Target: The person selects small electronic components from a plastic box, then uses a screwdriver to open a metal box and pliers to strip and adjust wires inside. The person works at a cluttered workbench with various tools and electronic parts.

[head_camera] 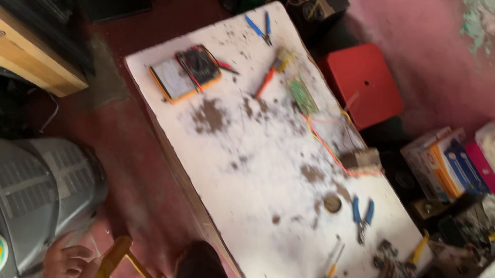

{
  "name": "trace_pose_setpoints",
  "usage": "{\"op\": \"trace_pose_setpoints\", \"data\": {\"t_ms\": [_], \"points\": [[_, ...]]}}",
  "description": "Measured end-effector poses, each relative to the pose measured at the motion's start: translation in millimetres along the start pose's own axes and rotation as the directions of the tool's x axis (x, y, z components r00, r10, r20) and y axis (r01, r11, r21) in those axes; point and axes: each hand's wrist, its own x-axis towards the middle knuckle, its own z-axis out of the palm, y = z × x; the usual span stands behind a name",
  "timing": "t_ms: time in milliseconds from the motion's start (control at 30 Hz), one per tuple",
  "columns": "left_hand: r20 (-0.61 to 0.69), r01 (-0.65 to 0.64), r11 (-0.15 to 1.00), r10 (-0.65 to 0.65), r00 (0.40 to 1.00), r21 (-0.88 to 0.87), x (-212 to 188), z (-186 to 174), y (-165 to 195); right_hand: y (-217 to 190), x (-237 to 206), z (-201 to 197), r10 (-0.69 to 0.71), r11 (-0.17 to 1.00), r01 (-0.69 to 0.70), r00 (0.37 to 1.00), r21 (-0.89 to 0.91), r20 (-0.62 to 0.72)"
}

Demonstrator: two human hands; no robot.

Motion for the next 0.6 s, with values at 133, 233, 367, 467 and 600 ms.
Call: {"op": "trace_pose_setpoints", "data": {"t_ms": [133,233,367,467,600], "points": [[0.083,-0.103,0.995,0.103,0.991,-0.005,86,-18,27,-88,25,-55,-0.264,0.964,0.263,0.949,-0.030,-0.170],[0.225,-0.072,0.990,0.043,0.973,0.122,191,-21,87,-191,61,-103,-0.398,0.786,0.525,0.834,0.326,-0.383],[0.341,-0.279,0.945,0.209,0.916,0.172,327,-29,170,-351,114,-166,-0.463,0.487,0.667,0.744,0.563,-0.481],[0.359,-0.235,0.930,0.125,0.925,0.282,431,-35,207,-450,139,-219,-0.492,0.434,0.745,0.667,0.506,-0.560],[0.327,-0.059,0.873,-0.118,0.938,0.484,527,-60,199,-550,162,-277,-0.546,0.577,0.668,0.744,0.470,-0.387]]}}
